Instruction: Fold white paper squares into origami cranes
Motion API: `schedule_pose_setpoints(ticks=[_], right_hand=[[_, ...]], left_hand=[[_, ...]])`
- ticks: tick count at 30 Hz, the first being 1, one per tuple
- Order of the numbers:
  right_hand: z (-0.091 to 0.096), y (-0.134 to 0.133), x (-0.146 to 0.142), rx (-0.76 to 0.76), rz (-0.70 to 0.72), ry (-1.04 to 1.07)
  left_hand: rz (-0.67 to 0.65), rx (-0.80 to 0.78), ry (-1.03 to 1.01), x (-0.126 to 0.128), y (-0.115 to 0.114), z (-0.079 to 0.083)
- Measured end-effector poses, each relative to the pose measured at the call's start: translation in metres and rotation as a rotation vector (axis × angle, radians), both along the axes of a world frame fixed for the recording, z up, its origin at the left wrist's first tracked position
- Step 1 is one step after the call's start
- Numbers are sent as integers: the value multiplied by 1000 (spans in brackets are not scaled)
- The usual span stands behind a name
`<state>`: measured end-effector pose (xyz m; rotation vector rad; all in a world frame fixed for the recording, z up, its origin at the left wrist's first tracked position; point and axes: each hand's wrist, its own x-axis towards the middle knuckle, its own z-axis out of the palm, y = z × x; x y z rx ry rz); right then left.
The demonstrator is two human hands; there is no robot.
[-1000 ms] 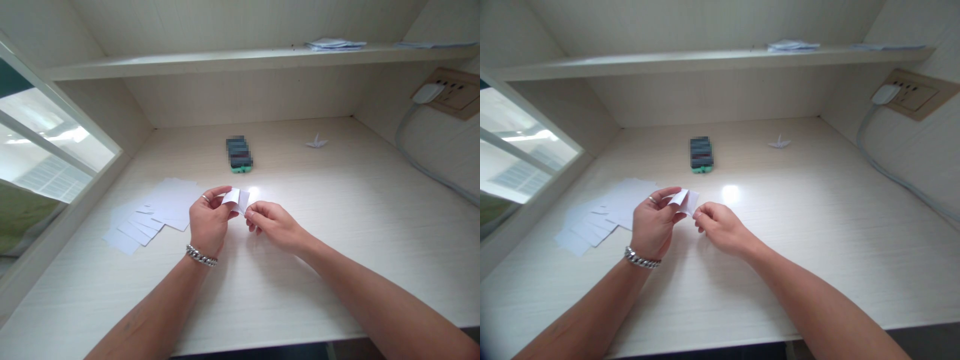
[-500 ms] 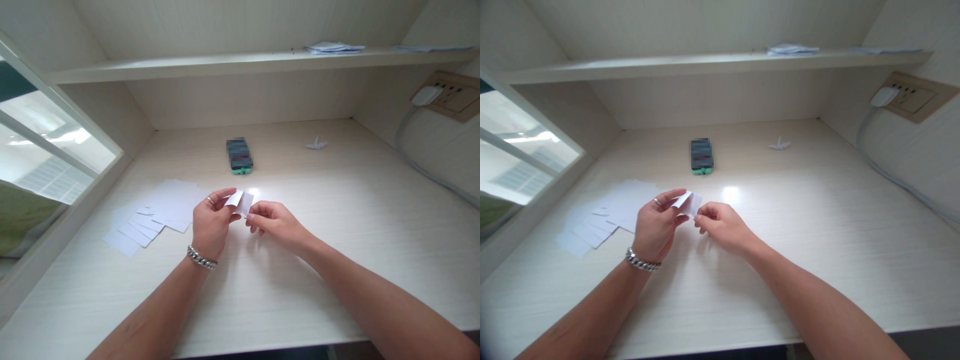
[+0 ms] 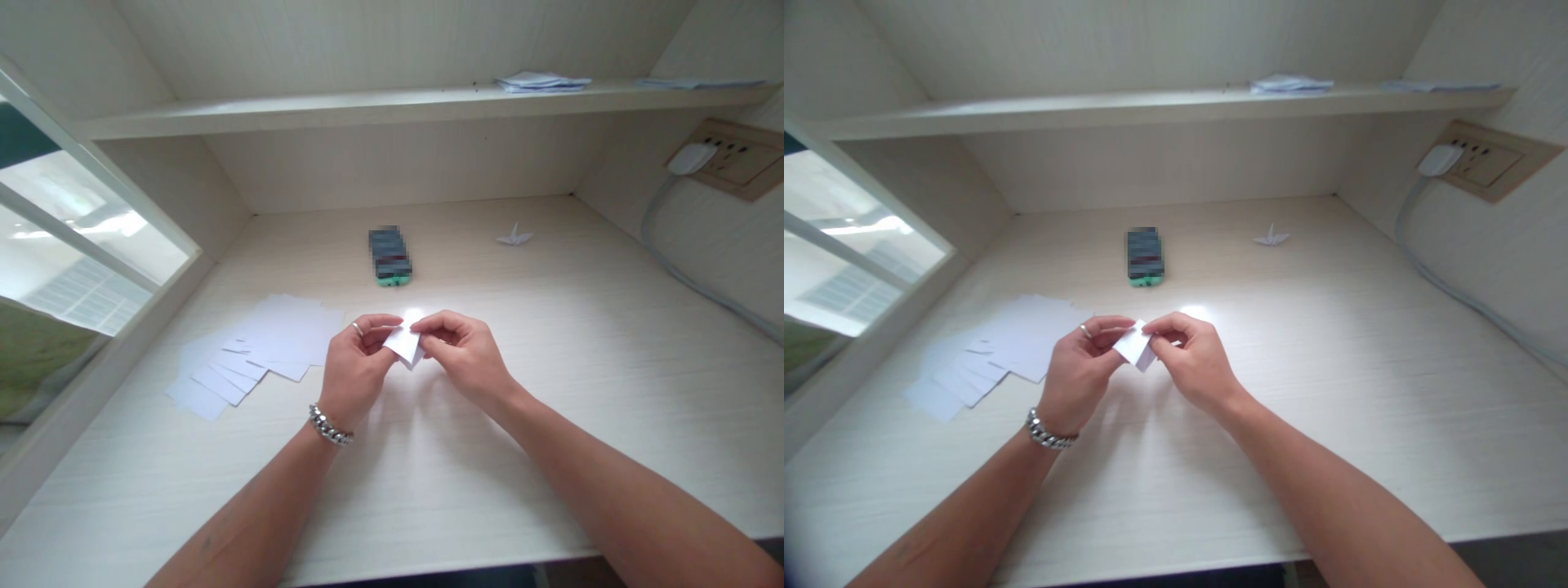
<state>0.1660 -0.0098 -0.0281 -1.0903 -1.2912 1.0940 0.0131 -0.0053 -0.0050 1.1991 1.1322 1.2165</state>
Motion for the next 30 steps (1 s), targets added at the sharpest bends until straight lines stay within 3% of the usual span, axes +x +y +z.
schedule_pose_setpoints(ticks=[4, 8, 15, 19, 25, 30], right_hand=[[0, 0, 1, -3, 34, 10], [0, 1, 3, -10, 41, 6], [5, 2, 3, -89, 30, 187], [5, 1, 4, -34, 41, 225], [1, 0, 7, 165, 21, 54], [3, -1, 9, 171, 27, -44]], left_hand=[[28, 51, 28, 0, -1, 0], [-50, 59, -29, -2, -1, -1], [-210, 2, -228, -10, 2, -8], [-236, 34, -253, -13, 4, -11], [-238, 106, -193, -13, 3, -8], [-134, 200, -25, -9, -2, -5]])
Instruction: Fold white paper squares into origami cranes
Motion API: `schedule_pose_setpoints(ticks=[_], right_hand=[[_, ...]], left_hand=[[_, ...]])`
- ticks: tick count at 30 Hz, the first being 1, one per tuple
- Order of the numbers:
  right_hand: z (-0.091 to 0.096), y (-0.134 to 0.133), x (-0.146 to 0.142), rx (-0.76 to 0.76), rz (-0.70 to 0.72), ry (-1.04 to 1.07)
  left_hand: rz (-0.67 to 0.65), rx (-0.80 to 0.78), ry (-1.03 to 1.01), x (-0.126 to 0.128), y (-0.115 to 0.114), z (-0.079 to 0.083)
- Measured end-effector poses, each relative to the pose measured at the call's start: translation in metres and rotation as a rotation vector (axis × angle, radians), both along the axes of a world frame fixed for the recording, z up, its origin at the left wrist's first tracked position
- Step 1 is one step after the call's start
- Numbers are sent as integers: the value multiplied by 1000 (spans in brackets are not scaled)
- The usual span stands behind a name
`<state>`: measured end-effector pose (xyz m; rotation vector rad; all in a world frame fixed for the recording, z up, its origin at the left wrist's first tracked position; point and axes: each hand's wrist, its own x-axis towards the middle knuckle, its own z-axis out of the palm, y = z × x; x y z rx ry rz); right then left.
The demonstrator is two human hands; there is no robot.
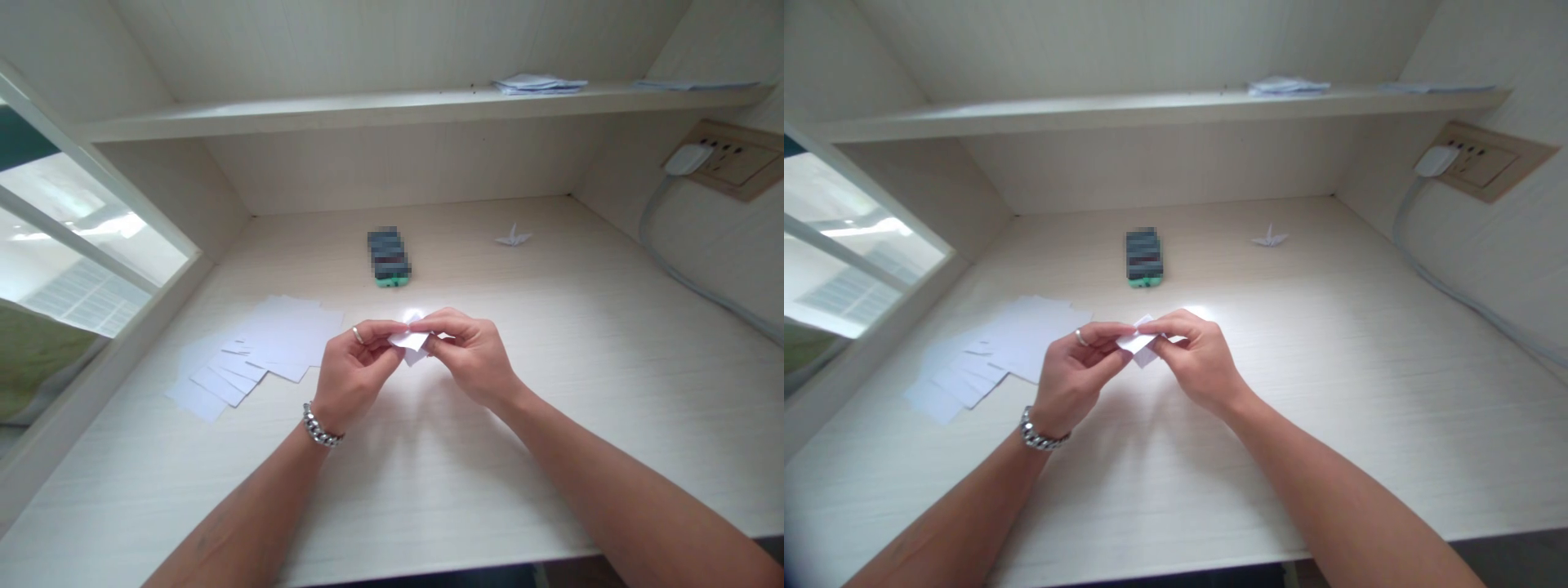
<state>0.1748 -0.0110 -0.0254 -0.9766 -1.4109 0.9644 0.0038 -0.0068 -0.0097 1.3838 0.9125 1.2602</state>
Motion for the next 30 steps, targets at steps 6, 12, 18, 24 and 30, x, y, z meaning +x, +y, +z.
schedule_pose_setpoints(ticks=[6, 12, 18, 24, 30], right_hand=[[0, 0, -1, -60, -5, 2], [0, 4, -3, -203, 24, 94], [2, 6, -5, -324, 34, 189], [6, 4, -5, -293, 26, 155], [6, 2, -6, -246, 2, 4]], left_hand=[[110, -13, 119, 5, 0, 0], [22, -186, -21, 4, 4, -1], [-125, -398, -267, 1, 8, -3], [-170, -470, -293, -1, 8, -2], [-88, -390, -121, 4, 7, -2]])
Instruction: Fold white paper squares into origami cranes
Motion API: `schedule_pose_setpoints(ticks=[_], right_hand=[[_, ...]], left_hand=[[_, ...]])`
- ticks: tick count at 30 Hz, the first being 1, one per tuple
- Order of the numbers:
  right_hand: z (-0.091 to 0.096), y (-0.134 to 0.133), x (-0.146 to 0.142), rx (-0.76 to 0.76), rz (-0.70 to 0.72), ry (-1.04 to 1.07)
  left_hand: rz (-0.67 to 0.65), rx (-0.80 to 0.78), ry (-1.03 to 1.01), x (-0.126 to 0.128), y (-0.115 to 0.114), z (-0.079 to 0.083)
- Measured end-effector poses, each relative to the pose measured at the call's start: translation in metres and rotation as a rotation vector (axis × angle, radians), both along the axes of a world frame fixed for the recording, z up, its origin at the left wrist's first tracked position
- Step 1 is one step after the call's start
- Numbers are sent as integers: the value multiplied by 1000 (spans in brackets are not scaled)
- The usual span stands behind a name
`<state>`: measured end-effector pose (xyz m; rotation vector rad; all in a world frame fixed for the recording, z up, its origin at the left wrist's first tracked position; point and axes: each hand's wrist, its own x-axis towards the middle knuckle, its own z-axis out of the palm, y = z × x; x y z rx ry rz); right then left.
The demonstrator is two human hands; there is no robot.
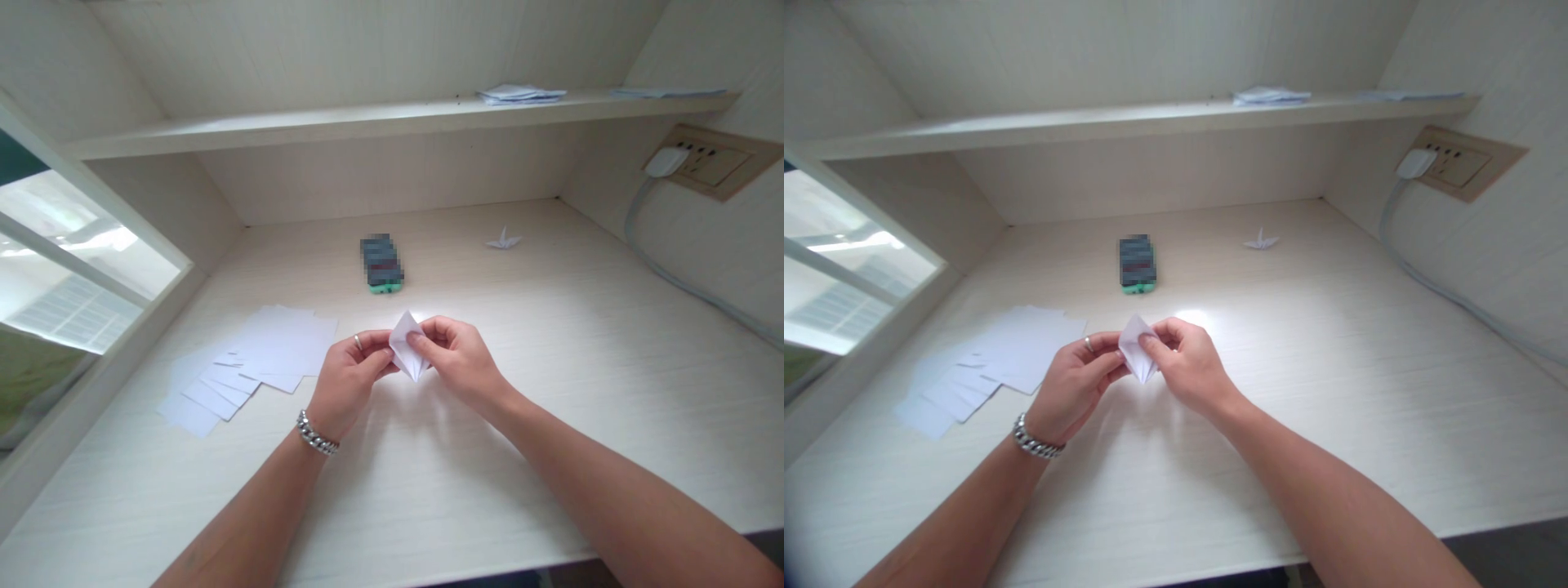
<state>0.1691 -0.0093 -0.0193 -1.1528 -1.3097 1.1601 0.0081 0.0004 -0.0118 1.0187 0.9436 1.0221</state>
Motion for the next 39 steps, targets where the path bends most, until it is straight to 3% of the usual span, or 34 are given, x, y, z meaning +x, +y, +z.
schedule_pose_setpoints(ticks=[5, 17, 24, 32, 39], right_hand=[[5, -6, 1, 85, -6, -253], [6, -7, -2, 80, -105, -416], [5, -6, -1, 107, -78, -333], [6, -7, -3, 66, -122, -332], [2, 1, 3, -70, 109, 19]], left_hand=[[-34, 14, 25, 2, 1, -2], [-90, 108, 156, -2, 2, -8], [-63, -25, -87, 2, -1, -5], [-84, 11, -34, 2, -1, -6], [7, -22, -32, 1, 0, -3]])
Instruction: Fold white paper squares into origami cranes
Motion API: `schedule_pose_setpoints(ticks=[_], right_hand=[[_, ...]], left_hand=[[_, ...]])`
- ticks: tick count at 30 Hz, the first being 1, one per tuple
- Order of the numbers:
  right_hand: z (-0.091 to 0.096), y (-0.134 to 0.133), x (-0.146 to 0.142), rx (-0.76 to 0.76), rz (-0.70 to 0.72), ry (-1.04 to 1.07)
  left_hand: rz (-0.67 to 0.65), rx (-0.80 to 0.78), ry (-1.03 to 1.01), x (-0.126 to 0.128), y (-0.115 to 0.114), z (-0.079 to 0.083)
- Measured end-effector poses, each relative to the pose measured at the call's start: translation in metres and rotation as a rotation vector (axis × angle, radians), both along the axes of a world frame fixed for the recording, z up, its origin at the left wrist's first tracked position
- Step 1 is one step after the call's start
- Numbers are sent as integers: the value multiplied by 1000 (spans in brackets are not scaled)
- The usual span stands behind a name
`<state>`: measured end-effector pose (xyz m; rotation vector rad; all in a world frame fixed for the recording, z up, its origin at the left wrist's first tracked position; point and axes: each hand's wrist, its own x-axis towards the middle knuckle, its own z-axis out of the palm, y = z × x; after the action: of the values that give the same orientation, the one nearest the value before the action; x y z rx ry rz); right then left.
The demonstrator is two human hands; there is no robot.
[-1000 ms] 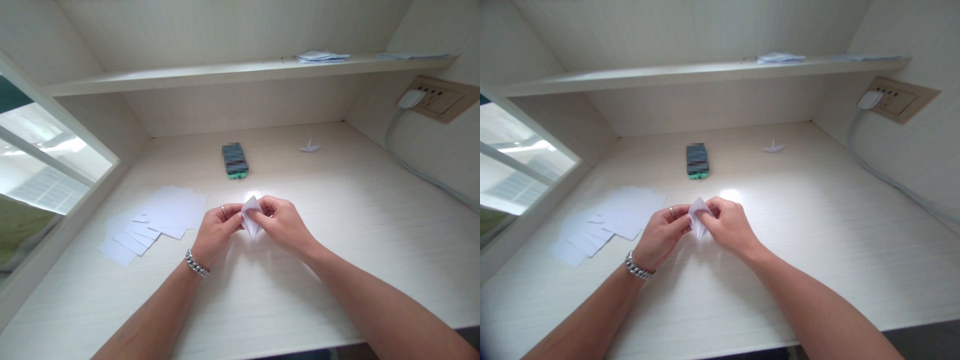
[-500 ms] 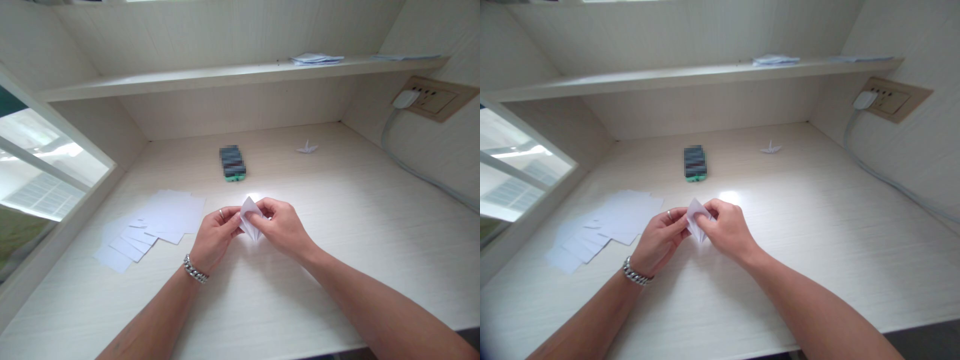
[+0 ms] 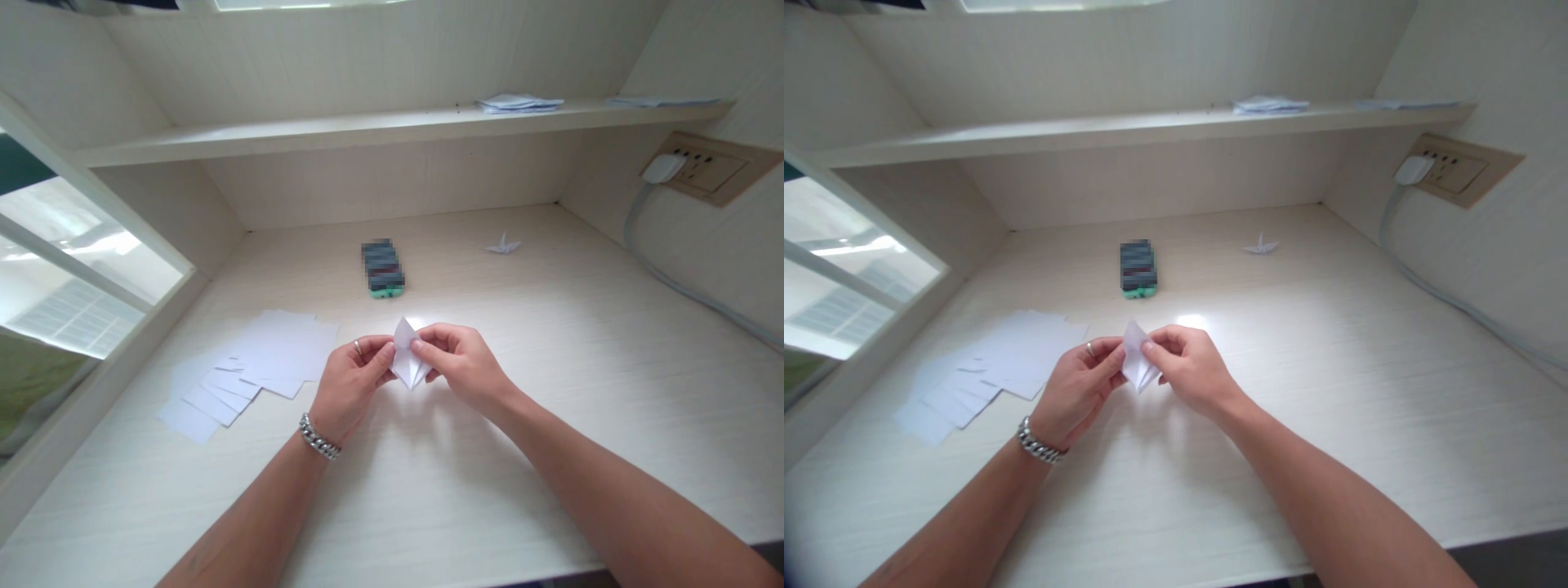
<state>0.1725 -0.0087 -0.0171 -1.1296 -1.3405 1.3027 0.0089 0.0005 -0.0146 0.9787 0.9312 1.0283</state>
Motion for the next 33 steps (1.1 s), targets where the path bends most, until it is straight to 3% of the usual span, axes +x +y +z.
schedule_pose_setpoints(ticks=[7, 17, 33], right_hand=[[0, 0, 0, 18, -18, -15], [0, -1, -2, -7, 0, -10], [-5, 0, -3, -24, 29, 3]], left_hand=[[-17, 18, 20, -1, 0, 0], [115, 161, 323, 1, -1, 1], [71, 36, 238, 1, -2, 0]])
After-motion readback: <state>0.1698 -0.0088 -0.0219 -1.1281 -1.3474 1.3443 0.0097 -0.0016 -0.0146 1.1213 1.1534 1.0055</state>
